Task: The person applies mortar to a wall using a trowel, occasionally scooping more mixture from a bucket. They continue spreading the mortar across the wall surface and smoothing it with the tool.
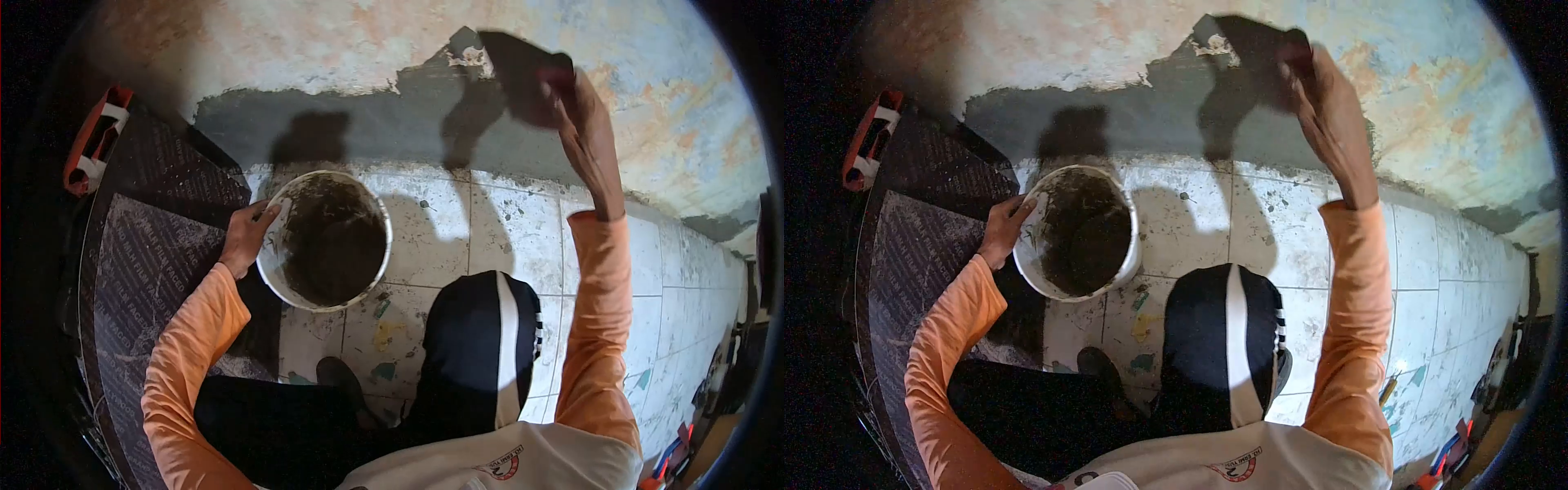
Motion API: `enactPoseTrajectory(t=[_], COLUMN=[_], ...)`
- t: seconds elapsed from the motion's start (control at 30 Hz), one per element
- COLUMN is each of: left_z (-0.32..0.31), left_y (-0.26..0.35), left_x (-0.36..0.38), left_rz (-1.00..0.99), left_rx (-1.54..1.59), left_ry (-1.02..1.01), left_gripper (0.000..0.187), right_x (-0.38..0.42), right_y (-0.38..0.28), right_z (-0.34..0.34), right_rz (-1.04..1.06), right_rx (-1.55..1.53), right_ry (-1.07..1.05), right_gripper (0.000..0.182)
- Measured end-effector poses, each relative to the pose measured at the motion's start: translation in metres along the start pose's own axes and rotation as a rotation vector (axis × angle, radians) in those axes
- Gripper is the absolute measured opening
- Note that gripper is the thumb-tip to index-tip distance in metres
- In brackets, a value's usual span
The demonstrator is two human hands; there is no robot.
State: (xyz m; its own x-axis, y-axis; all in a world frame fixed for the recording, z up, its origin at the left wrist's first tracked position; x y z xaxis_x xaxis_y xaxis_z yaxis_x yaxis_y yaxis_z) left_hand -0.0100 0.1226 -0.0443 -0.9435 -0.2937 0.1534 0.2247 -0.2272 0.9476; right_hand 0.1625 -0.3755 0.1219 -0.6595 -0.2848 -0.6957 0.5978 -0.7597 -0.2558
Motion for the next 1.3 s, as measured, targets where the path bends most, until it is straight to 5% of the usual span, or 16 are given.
enactPoseTrajectory(t=[0.03,0.1,0.2,0.27,0.4,0.47,0.6,0.7,0.8,0.93,1.07,1.17,1.23,1.3], left_z=[-0.007,-0.02,-0.038,-0.053,-0.076,-0.091,-0.118,-0.13,-0.131,-0.124,-0.125,-0.133,-0.143,-0.154], left_y=[0.015,0.031,0.048,0.065,0.08,0.086,0.099,0.116,0.129,0.117,0.115,0.096,0.103,0.108], left_x=[0.003,0.006,-0.001,0.004,0.011,0.016,0.038,0.066,0.084,0.092,0.095,0.111,0.131,0.144], left_rz=[-0.048,-0.078,-0.102,-0.307,-0.299,-0.339,-0.314,-0.392,-0.288,-0.183,-0.145,-0.454,-0.36,-0.208], left_rx=[-0.013,-0.017,-0.161,-0.318,-0.292,-0.228,-0.284,-0.485,-0.503,-0.52,-0.512,-0.647,-0.568,-0.476], left_ry=[-0.028,-0.039,-0.114,-0.187,-0.208,-0.221,-0.221,-0.19,-0.174,-0.098,-0.055,0.034,0.095,0.141], left_gripper=[0.043,0.044,0.043,0.038,0.038,0.037,0.036,0.037,0.036,0.037,0.038,0.026,0.028,0.03], right_x=[0.009,0.039,0.058,0.05,0.052,0.072,0.105,0.138,0.133,0.137,0.148,0.171,0.179,0.182], right_y=[0.002,0.008,-0.058,-0.091,-0.131,-0.139,-0.146,-0.137,-0.161,-0.179,-0.17,-0.161,-0.16,-0.149], right_z=[0.003,-0.024,-0.025,-0.018,-0.041,-0.064,-0.109,-0.147,-0.145,-0.144,-0.164,-0.16,-0.152,-0.14], right_rz=[0.009,-0.287,-0.242,-0.072,0.254,0.372,0.35,0.465,0.487,0.556,0.371,0.34,0.345,0.119], right_rx=[-0.003,-0.609,-0.709,-0.615,-0.206,-0.116,-0.238,-0.309,-0.293,-0.431,-0.552,-0.541,-0.514,-0.542], right_ry=[-0.004,-0.655,-0.647,-0.744,-1.042,-0.859,-0.952,-0.811,-1.059,-0.94,-0.939,-1.039,-1.045,-1.036], right_gripper=[0.021,0.027,0.031,0.033,0.037,0.037,0.026,0.023,0.024,0.03,0.038,0.035,0.034,0.034])
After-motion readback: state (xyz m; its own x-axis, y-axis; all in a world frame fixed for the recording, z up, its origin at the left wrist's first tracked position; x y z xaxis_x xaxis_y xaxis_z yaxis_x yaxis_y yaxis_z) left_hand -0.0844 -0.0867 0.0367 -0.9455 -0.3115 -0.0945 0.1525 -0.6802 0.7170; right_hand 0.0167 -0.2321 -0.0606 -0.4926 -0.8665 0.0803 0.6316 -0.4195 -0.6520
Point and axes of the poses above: each hand's wrist, its own x-axis away from the middle knuckle, its own z-axis out of the back of the hand, y = z × x, the point moved 4 cm from there along -x, towards the middle knuckle, and after that the axes turned 14 degrees about x, right-handed, at the moved point
